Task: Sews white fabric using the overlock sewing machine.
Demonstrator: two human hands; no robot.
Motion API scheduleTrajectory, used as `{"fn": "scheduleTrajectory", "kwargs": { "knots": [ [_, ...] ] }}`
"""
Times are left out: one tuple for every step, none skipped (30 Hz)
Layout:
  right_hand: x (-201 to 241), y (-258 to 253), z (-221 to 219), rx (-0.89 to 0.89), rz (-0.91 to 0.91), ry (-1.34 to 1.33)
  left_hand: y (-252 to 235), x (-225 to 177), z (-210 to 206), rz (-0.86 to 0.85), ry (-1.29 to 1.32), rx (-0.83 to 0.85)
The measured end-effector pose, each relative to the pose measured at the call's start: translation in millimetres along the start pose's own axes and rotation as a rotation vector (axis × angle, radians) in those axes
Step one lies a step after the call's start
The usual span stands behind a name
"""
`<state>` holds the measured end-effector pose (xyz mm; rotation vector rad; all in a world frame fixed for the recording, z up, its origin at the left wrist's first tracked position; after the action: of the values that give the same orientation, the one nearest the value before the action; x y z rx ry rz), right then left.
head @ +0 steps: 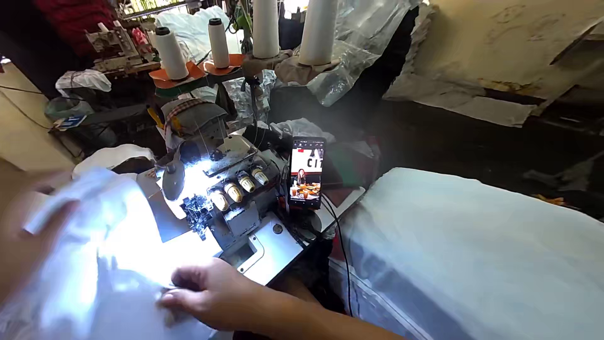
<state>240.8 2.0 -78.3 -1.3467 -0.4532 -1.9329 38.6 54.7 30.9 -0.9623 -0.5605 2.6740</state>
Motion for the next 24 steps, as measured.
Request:
{"fn": "scheduleTrajectory", "kwargs": {
  "knots": [
    [-3, -10, -5, 0.007, -0.033, -0.034, 24, -12, -33, 0.025, 0.043, 0.156],
    [-4, -17, -9, 0.015, -0.049, -0.059, 47, -19, -62, 0.007, 0.100, 0.272],
    [-5, -21, -11, 0.023, -0.044, -0.067, 66, -25, -85, -0.037, 0.171, 0.328],
    [-9, -23, -13, 0.034, -0.035, -0.047, 80, -26, -101, -0.045, 0.227, 0.348],
    [-15, -21, -16, 0.065, -0.045, -0.005, 90, -22, -109, -0.033, 0.254, 0.335],
    [-23, -18, -18, 0.101, -0.059, 0.045, 96, -14, -108, -0.025, 0.248, 0.287],
    [-32, -13, -19, 0.131, -0.079, 0.082, 98, -5, -101, -0.031, 0.202, 0.212],
    [-40, -7, -17, 0.143, -0.112, 0.095, 96, 2, -92, -0.062, 0.125, 0.143],
    [-48, -1, -12, 0.126, -0.141, 0.077, 92, 8, -82, -0.118, 0.035, 0.080],
    [-56, 5, -7, 0.082, -0.161, 0.043, 86, 15, -75, -0.187, -0.066, 0.015],
    [-64, 10, -1, 0.020, -0.170, -0.002, 80, 24, -72, -0.243, -0.169, -0.049],
    [-71, 13, 6, -0.038, -0.175, -0.053, 74, 33, -72, -0.270, -0.248, -0.089],
    [-75, 15, 12, -0.091, -0.170, -0.097, 68, 41, -77, -0.256, -0.292, -0.088],
    [-79, 16, 17, -0.141, -0.160, -0.129, 64, 48, -85, -0.189, -0.295, -0.057],
    [-81, 16, 20, -0.181, -0.153, -0.150, 63, 48, -95, -0.127, -0.277, -0.038],
    [-81, 16, 22, -0.210, -0.146, -0.163, 64, 40, -104, -0.105, -0.237, -0.044],
    [-79, 15, 24, -0.225, -0.138, -0.169, 67, 26, -114, -0.117, -0.179, -0.052],
    [-76, 14, 24, -0.232, -0.130, -0.170, 71, 8, -125, -0.149, -0.095, -0.047],
    [-73, 14, 23, -0.238, -0.120, -0.166, 77, -9, -137, -0.163, 0.024, -0.010],
    [-69, 14, 23, -0.250, -0.106, -0.164, 84, -23, -149, -0.150, 0.142, 0.041],
    [-66, 14, 24, -0.271, -0.089, -0.165, 89, -34, -158, -0.138, 0.213, 0.063],
    [-66, 15, 25, -0.295, -0.081, -0.167, 93, -40, -162, -0.128, 0.248, 0.062],
    [-69, 17, 25, -0.310, -0.086, -0.176, 94, -42, -163, -0.117, 0.261, 0.046],
    [-74, 18, 24, -0.315, -0.108, -0.199, 94, -39, -162, -0.096, 0.270, 0.028]
  ]
}}
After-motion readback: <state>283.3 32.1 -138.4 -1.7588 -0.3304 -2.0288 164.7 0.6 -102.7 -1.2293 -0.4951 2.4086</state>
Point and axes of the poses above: each hand's wrist, its own y-axis away from the middle knuckle, its own z-axis out of the back of the hand, x = y × z, the point moved 9 cm from there along -y, towards the middle knuckle, and after that the axes turned 14 degrees about y, right-handed, at the moved point
